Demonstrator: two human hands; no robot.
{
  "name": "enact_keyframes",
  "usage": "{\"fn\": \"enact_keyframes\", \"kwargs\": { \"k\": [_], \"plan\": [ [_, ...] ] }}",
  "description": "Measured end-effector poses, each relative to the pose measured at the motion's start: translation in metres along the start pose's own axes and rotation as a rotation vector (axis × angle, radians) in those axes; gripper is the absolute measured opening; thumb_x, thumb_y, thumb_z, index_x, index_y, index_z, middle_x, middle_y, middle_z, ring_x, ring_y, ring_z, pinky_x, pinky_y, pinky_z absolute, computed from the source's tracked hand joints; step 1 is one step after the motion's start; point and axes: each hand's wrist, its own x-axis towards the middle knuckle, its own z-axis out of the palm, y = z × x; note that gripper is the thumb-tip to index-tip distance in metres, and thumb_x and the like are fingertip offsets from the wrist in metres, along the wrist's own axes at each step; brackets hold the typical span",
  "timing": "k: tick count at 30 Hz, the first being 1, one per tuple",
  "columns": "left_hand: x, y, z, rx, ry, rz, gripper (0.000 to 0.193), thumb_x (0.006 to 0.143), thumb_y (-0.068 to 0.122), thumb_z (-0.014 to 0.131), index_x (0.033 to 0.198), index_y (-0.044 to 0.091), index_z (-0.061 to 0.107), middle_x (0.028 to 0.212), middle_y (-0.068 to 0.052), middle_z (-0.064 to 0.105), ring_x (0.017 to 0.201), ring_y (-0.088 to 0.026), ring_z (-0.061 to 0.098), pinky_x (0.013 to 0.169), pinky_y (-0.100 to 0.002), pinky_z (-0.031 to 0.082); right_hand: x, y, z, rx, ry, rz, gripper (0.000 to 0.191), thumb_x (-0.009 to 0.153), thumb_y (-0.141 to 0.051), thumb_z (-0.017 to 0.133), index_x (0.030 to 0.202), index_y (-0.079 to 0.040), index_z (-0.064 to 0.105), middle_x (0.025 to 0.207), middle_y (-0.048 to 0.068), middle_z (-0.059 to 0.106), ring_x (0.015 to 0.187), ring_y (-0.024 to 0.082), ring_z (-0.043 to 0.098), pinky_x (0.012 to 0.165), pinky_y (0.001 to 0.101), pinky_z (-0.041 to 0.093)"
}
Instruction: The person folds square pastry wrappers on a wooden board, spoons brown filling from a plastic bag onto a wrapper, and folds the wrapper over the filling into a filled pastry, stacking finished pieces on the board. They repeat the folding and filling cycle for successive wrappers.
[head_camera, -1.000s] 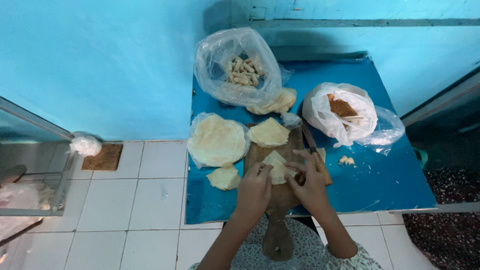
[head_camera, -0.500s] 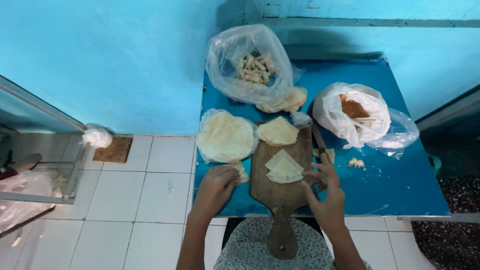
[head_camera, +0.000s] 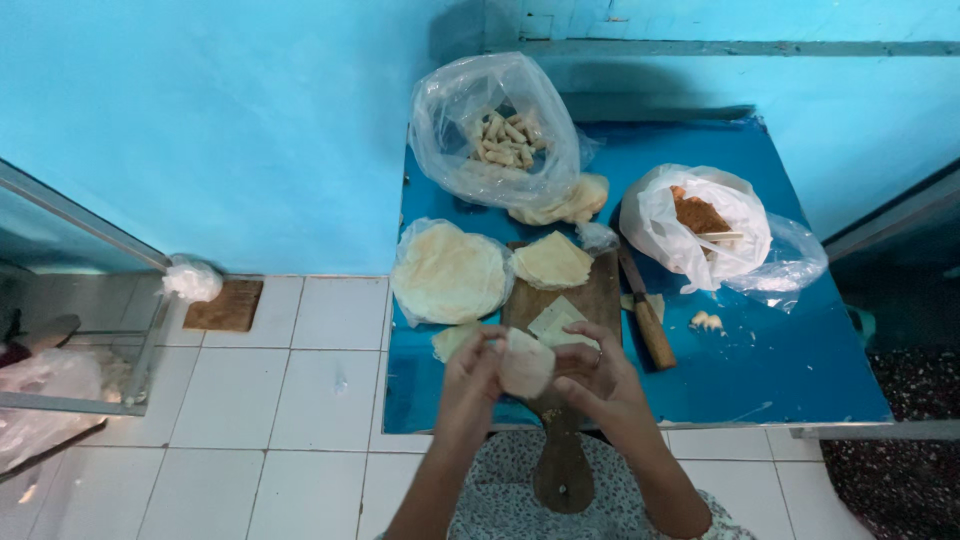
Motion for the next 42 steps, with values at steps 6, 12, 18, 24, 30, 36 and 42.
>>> {"fn": "enact_keyframes", "kwargs": {
  "k": [6, 12, 18, 24, 30, 36, 42],
  "plan": [
    [-0.012, -0.016, 0.029, 0.329, -0.027, 0.158, 0.033, 0.094, 0.003, 0.064, 0.125, 0.003, 0.055, 0.109, -0.013, 0.076, 0.091, -0.013, 0.072, 0.075, -0.029, 0.059, -0.009, -0.004, -0.008, -0.157, 0.202, -0.102, 0.069, 0.083, 0.005, 0.074, 0.142, -0.007, 0.042, 0.114, 0.009, 0.062, 0.106, 0.018, 0.064, 0.091, 0.0334, 0.054],
    [-0.016, -0.044, 0.041, 0.270, -0.024, 0.272, 0.021, 0.107, 0.012, 0.059, 0.123, -0.002, 0.059, 0.110, -0.010, 0.074, 0.099, -0.011, 0.071, 0.085, -0.028, 0.059, -0.019, 0.001, -0.021, -0.171, 0.265, -0.115, 0.067, 0.085, 0.008, 0.073, 0.143, -0.005, 0.042, 0.104, 0.009, 0.062, 0.100, 0.017, 0.064, 0.087, 0.0324, 0.056],
    [-0.015, -0.047, 0.048, -0.134, 0.056, 0.017, 0.023, 0.104, 0.017, 0.055, 0.121, 0.001, 0.055, 0.111, -0.007, 0.069, 0.101, -0.014, 0.069, 0.086, -0.032, 0.058, -0.021, 0.002, -0.020, -0.093, 0.227, -0.027, 0.068, 0.081, 0.009, 0.074, 0.139, -0.006, 0.041, 0.099, 0.010, 0.065, 0.096, 0.017, 0.067, 0.083, 0.0331, 0.058],
    [-0.011, -0.015, 0.052, -0.301, 0.053, 0.076, 0.031, 0.105, 0.019, 0.051, 0.129, 0.000, 0.052, 0.125, -0.012, 0.066, 0.116, -0.021, 0.068, 0.097, -0.036, 0.057, -0.005, -0.009, -0.014, 0.014, 0.208, -0.051, 0.054, 0.087, 0.006, 0.069, 0.133, -0.005, 0.043, 0.097, 0.014, 0.068, 0.093, 0.020, 0.069, 0.082, 0.0367, 0.059],
    [-0.010, 0.020, 0.054, -0.304, 0.146, 0.326, 0.041, 0.105, 0.020, 0.048, 0.143, 0.004, 0.045, 0.136, -0.013, 0.061, 0.121, -0.022, 0.065, 0.096, -0.037, 0.056, 0.004, -0.026, 0.000, 0.079, 0.041, -0.164, 0.044, 0.094, 0.004, 0.065, 0.132, -0.003, 0.045, 0.102, 0.016, 0.069, 0.096, 0.021, 0.069, 0.088, 0.0372, 0.056],
    [-0.023, 0.022, 0.046, -0.222, 0.100, 0.604, 0.043, 0.107, 0.023, 0.052, 0.145, 0.004, 0.045, 0.143, -0.015, 0.058, 0.128, -0.023, 0.061, 0.102, -0.038, 0.055, -0.004, -0.049, 0.016, 0.083, -0.093, -0.204, 0.040, 0.098, 0.000, 0.065, 0.133, -0.002, 0.046, 0.105, 0.017, 0.070, 0.096, 0.023, 0.069, 0.087, 0.0376, 0.056],
    [-0.034, -0.010, 0.077, 1.234, -0.109, 1.101, 0.029, 0.115, 0.018, 0.043, 0.142, 0.008, 0.045, 0.159, -0.024, 0.049, 0.151, -0.039, 0.050, 0.127, -0.052, 0.036, 0.001, -0.077, 0.009, 0.271, -0.099, -0.149, 0.062, 0.095, -0.010, 0.066, 0.150, -0.006, 0.040, 0.120, 0.017, 0.069, 0.111, 0.023, 0.070, 0.093, 0.0360, 0.056]
  ]
}}
